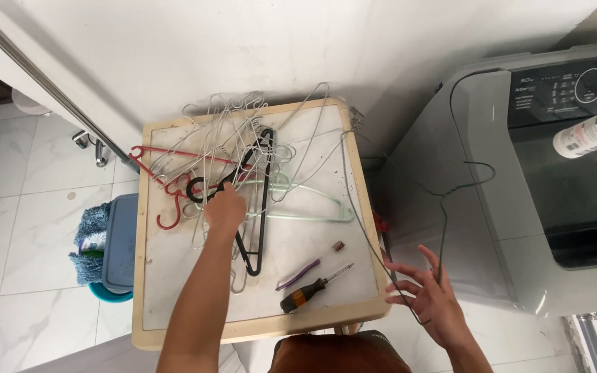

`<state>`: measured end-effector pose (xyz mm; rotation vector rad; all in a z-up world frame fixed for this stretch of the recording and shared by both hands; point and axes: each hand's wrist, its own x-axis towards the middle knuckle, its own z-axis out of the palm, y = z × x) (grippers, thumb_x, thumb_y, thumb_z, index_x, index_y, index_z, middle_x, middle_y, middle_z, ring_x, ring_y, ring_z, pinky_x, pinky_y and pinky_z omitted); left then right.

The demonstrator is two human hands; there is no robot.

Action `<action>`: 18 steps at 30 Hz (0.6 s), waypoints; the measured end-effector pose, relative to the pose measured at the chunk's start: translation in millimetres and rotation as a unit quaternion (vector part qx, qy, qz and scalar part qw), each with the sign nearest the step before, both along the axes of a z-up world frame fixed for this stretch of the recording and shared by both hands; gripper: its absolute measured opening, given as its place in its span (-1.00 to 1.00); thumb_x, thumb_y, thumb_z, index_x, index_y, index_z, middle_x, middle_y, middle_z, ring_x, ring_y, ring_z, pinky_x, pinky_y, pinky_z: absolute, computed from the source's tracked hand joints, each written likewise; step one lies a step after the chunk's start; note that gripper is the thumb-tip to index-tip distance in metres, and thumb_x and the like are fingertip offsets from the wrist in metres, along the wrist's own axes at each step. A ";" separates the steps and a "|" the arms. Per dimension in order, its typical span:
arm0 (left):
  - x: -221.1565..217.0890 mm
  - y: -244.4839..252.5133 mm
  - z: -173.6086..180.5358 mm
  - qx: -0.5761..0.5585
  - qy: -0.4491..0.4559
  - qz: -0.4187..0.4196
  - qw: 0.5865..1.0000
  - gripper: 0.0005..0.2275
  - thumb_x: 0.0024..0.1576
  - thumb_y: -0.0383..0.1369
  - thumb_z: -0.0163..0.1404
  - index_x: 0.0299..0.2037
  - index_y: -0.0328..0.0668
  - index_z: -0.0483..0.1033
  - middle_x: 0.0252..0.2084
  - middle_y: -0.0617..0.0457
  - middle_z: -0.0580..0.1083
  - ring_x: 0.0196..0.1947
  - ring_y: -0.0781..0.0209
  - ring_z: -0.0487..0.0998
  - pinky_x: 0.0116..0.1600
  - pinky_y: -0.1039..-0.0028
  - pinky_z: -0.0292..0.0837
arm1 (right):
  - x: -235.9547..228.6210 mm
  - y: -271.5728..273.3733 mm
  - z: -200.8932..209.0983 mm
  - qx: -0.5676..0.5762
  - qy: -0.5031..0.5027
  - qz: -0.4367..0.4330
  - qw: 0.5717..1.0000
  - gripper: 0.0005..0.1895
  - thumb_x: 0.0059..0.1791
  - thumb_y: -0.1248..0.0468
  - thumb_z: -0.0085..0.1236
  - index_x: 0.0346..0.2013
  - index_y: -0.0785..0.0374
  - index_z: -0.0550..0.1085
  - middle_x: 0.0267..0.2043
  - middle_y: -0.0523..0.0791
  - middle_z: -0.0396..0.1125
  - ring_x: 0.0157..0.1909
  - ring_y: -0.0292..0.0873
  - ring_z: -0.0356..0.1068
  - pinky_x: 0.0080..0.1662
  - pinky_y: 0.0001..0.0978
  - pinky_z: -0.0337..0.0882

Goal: Sorting and untangling a pile of wire and plastic clothes hangers on a table, followed by brief tool use on a small appliance.

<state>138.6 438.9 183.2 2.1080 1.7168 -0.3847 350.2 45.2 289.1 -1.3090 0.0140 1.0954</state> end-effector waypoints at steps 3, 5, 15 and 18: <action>-8.6 4.4 13.0 0.054 -0.030 -0.030 0.998 -0.74 0.36 -0.26 -0.38 -0.03 -0.22 0.34 -0.17 -0.20 0.57 -0.19 -0.24 0.60 -0.18 0.01 0.45 | 8.2 -13.0 -14.9 -0.003 -0.066 0.024 0.998 -0.40 0.11 0.17 -0.28 0.48 0.01 0.06 0.20 0.31 0.35 -0.36 0.13 0.23 -0.34 -0.04 0.31; -13.2 7.0 40.8 0.061 -0.048 -0.019 0.997 -0.74 0.37 -0.24 -0.38 -0.03 -0.20 0.34 -0.17 -0.21 0.55 -0.18 -0.24 0.59 -0.16 -0.01 0.44 | 2.5 -1.4 1.0 -0.035 -0.082 0.033 0.995 -0.38 0.10 0.14 -0.29 0.50 0.01 0.04 0.21 0.27 0.36 -0.40 0.08 0.19 -0.32 -0.08 0.29; -34.1 -25.5 192.0 0.022 -0.232 0.056 0.971 -0.69 0.40 -0.17 -0.29 -0.26 -0.20 0.36 -0.35 -0.10 0.54 -0.29 -0.05 0.49 -0.20 0.11 0.30 | -16.3 48.1 11.0 -0.040 -0.154 0.203 0.966 -0.30 0.08 0.02 -0.31 0.54 0.01 0.03 0.08 0.13 0.45 -0.40 -0.13 0.19 -0.17 -0.28 0.37; -39.6 -43.1 229.0 0.014 -0.275 0.055 0.960 -0.75 0.37 -0.23 -0.19 -0.30 -0.20 0.36 -0.39 -0.06 0.48 -0.36 0.06 0.43 -0.19 0.24 0.27 | -24.1 59.8 18.6 -0.052 -0.181 0.243 0.952 -0.27 0.06 -0.08 -0.37 0.55 -0.04 0.06 -0.13 0.09 0.41 -0.38 -0.18 0.23 -0.09 -0.30 0.37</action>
